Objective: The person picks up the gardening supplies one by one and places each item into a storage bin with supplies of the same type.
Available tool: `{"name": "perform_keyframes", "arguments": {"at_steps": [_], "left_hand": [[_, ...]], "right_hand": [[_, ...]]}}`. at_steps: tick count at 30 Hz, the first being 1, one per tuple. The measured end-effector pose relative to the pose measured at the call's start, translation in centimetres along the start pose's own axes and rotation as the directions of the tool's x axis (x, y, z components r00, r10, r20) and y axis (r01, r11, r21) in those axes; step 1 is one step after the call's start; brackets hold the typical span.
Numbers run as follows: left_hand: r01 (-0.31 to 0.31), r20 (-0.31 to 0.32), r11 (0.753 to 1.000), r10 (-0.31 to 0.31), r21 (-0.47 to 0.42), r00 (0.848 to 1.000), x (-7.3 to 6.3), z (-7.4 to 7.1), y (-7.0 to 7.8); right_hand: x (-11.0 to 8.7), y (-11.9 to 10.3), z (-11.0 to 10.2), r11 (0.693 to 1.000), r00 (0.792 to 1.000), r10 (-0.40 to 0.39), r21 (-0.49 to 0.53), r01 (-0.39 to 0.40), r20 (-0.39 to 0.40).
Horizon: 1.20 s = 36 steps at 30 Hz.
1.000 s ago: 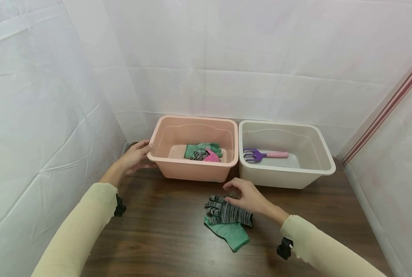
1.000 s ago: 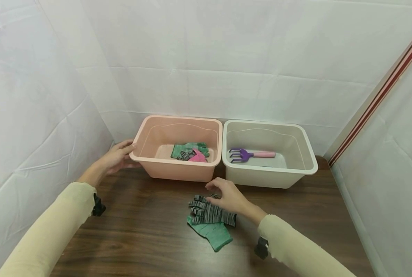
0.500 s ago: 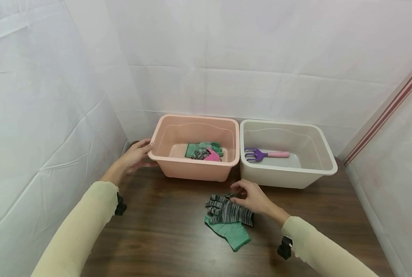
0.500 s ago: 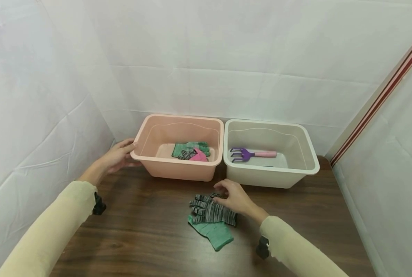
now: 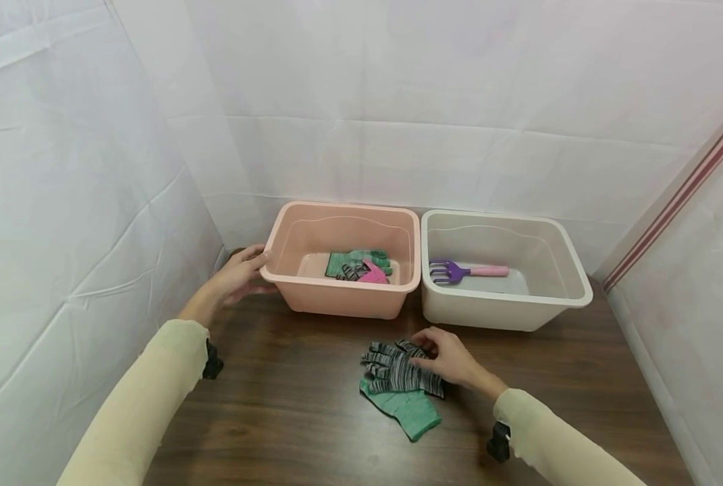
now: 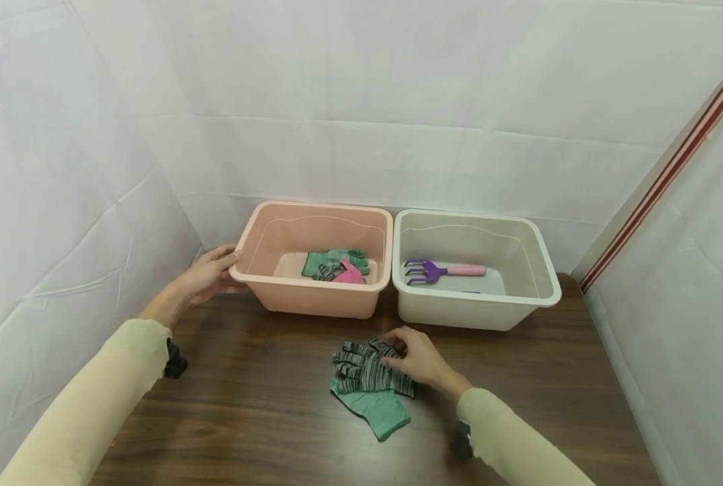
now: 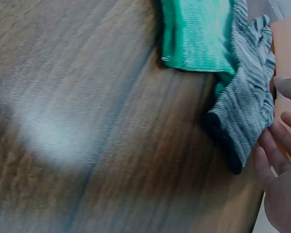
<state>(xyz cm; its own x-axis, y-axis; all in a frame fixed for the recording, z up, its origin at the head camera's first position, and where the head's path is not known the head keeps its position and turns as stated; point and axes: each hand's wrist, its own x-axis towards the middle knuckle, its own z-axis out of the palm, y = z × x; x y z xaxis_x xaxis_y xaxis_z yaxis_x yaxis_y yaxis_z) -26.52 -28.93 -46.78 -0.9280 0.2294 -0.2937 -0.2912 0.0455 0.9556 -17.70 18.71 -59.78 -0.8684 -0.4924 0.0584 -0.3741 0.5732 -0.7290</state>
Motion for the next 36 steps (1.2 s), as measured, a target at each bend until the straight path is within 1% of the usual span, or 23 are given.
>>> {"name": "perform_keyframes", "arguments": {"at_steps": [2, 4, 6, 9, 12, 13, 16, 21, 24, 30, 36], "left_hand": [[0.001, 0.0, 1.0, -0.001, 0.002, 1.0, 0.0, 0.0, 0.0], [0.003, -0.004, 1.0, -0.003, 0.0, 1.0, -0.1, 0.1, 0.0], [-0.001, -0.002, 1.0, 0.001, 0.005, 1.0, -0.2, 0.1, 0.0], [-0.004, -0.001, 1.0, 0.004, 0.01, 1.0, -0.1, 0.1, 0.0], [-0.008, 0.005, 1.0, 0.008, 0.014, 1.0, -0.1, 0.1, 0.0], [-0.006, 0.001, 1.0, 0.006, 0.011, 1.0, -0.1, 0.1, 0.0], [-0.011, 0.0, 1.0, 0.011, 0.012, 1.0, -0.1, 0.1, 0.0], [-0.012, 0.007, 1.0, 0.012, 0.003, 1.0, 0.0, 0.1, -0.1], [-0.013, 0.007, 1.0, 0.013, 0.001, 1.0, -0.1, 0.1, -0.1], [-0.014, 0.007, 1.0, 0.014, 0.005, 1.0, -0.2, 0.1, -0.2], [-0.01, 0.005, 1.0, 0.01, -0.004, 1.0, -0.1, 0.1, -0.2]], "right_hand": [[-0.2, 0.2, 0.2, 1.0, 1.0, -0.014, -0.019, 0.014, 0.012], [-0.4, 0.2, 0.4, 0.998, 0.999, -0.044, -0.041, 0.045, 0.016], [-0.5, 0.2, 0.5, 0.994, 0.997, -0.081, -0.073, 0.081, 0.01], [-0.6, 0.1, 0.6, 0.99, 0.994, -0.106, -0.097, 0.106, 0.005], [-0.7, 0.0, 0.7, 0.991, 0.997, -0.074, -0.114, 0.076, 0.017], [-0.7, 0.0, 0.7, 0.992, 0.998, -0.053, -0.109, 0.055, 0.023], [-0.7, -0.1, 1.0, 0.992, 1.0, -0.017, -0.124, 0.019, 0.018], [-0.7, 0.0, 1.4, 0.985, 1.0, -0.006, -0.171, 0.007, 0.002], [-0.7, 0.1, 1.6, 0.983, 1.0, -0.029, -0.182, 0.028, -0.004], [-0.4, 0.2, 1.8, 0.977, 0.991, -0.128, -0.175, 0.12, -0.035], [-0.1, 0.2, 1.4, 0.975, 0.989, -0.147, -0.17, 0.145, 0.005]]}}
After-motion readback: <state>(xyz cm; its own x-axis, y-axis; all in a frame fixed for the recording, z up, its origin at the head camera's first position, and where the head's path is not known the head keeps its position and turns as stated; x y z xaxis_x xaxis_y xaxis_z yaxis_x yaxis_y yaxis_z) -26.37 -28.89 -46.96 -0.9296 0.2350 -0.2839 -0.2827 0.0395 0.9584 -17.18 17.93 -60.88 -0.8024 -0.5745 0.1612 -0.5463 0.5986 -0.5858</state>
